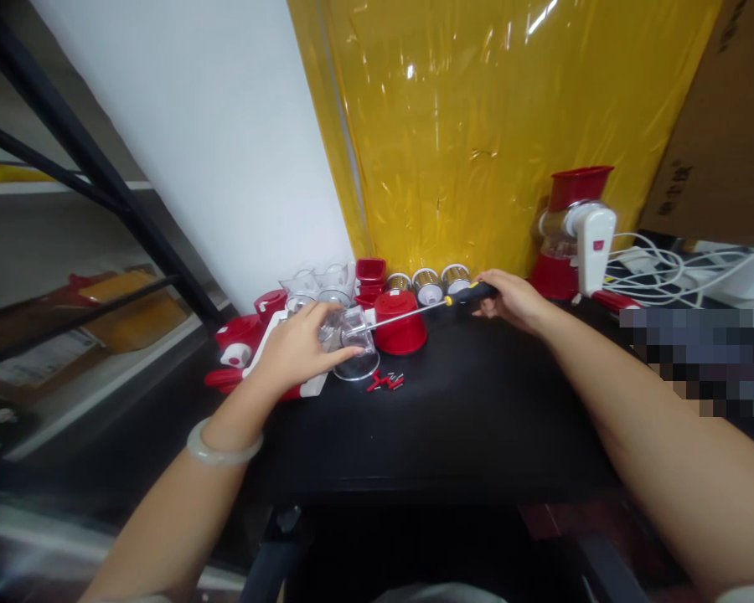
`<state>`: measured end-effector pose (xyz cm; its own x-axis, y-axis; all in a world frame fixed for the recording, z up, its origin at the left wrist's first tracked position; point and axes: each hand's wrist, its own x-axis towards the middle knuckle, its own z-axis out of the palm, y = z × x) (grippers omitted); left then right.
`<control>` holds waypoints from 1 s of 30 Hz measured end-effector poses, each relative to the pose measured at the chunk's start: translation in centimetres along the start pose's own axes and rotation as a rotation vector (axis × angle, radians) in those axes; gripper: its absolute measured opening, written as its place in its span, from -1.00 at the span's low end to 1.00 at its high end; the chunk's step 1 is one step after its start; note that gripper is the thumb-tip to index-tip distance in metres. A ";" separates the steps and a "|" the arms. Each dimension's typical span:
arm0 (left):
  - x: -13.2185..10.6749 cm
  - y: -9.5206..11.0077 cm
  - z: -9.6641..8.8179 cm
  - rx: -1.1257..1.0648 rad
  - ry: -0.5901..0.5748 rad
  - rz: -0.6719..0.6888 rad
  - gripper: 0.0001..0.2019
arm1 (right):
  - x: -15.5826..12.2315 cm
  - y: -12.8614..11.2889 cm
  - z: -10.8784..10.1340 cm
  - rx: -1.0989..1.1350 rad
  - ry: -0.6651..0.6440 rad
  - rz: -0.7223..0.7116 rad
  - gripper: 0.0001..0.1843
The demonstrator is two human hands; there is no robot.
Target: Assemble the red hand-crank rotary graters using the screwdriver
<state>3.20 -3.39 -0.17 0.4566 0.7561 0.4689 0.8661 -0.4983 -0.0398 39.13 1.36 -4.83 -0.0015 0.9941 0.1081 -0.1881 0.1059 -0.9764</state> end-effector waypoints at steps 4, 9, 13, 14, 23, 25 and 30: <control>0.0 0.1 -0.1 -0.004 -0.004 0.004 -0.28 | -0.1 0.2 0.1 -0.132 -0.003 -0.023 -0.62; 0.0 0.2 -0.1 -0.006 0.000 -0.006 -0.27 | 0.0 0.1 0.5 -0.216 0.112 -0.015 -0.61; 0.0 0.1 0.0 -0.010 0.006 0.000 -0.28 | 0.4 0.0 0.7 -0.014 0.189 0.071 -0.70; 0.0 0.1 0.0 -0.011 0.004 -0.001 -0.28 | 0.5 0.0 0.7 0.015 0.184 0.067 -0.73; 0.0 0.1 0.1 -0.002 0.009 0.003 -0.28 | 0.3 0.4 0.2 -0.129 0.109 -0.051 -0.74; 0.0 0.1 0.0 -0.004 0.008 0.004 -0.28 | 0.1 0.3 0.3 -0.198 0.115 -0.051 -0.66; 0.0 0.1 0.0 -0.005 0.006 0.003 -0.27 | -0.1 0.3 0.5 -0.294 0.152 -0.046 -0.52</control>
<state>3.32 -3.42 -0.16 0.4580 0.7520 0.4741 0.8637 -0.5026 -0.0371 38.59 1.26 -5.01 0.1516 0.9776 0.1457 0.1073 0.1303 -0.9857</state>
